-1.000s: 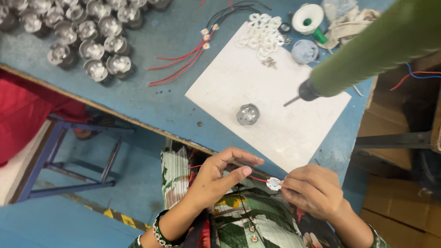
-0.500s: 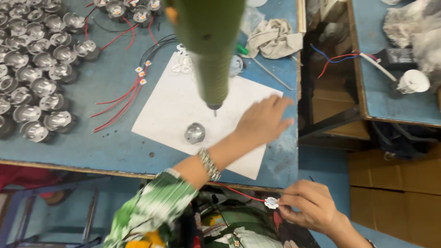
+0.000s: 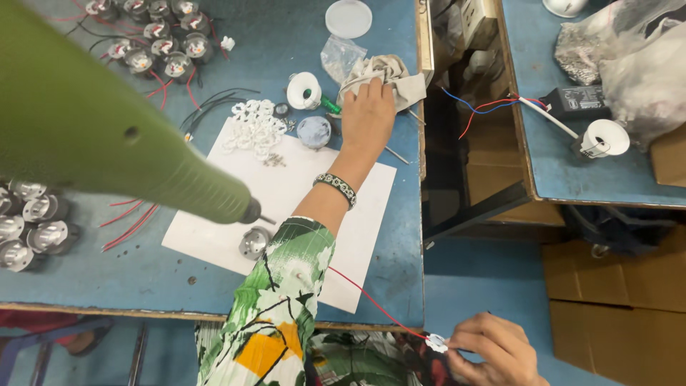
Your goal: The person assembles small electronic light fixtures by inserting LED modules into metal housings, securing them with a hot glue gun, and attaching red and black wires. The person handles multiple units one at a time on a blue workbench.
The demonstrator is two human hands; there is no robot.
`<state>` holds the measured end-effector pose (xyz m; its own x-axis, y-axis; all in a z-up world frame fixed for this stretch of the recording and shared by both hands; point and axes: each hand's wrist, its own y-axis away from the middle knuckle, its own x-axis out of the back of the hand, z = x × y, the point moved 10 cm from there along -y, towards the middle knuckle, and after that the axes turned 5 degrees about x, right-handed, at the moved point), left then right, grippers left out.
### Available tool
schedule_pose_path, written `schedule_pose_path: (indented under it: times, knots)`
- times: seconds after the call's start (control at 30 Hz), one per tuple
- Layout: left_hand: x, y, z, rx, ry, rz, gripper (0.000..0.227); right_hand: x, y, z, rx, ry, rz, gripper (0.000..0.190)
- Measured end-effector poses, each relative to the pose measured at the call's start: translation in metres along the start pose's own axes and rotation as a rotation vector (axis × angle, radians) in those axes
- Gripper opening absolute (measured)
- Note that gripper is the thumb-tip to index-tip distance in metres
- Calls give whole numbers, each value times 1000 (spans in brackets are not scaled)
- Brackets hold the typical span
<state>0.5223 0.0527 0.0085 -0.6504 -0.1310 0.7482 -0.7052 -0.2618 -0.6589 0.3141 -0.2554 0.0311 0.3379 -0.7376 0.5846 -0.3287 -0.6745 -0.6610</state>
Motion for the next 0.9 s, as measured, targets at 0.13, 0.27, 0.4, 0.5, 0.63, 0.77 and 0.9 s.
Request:
schedule_pose_path:
  times: [0.13, 0.27, 0.4, 0.5, 0.63, 0.77, 0.9]
  knots:
    - [-22, -2, -7, -5, -28, 26, 12, 7, 13, 14, -108, 58, 26, 22]
    - [-38, -5, -10, -30, -56, 19, 7, 8, 12, 17, -102, -8, 64, 21]
    - [-43, -5, -15, -4, -50, 48, 9, 7, 3, 13, -36, -39, 59, 20]
    - [-48, -3, -16, -8, -41, 31, 8, 8, -3, 12, -39, -59, 55, 21]
    - [-50, -2, -14, -19, -78, 0, 7, 5, -7, 10, -53, -71, 26, 23]
    - [-35, -2, -16, -19, -80, -42, 8, 2, -11, 5, -19, -77, 15, 25]
    - [25, -2, -9, 12, 124, 177, 51, 1, -15, -1, 7, -99, 16, 26]
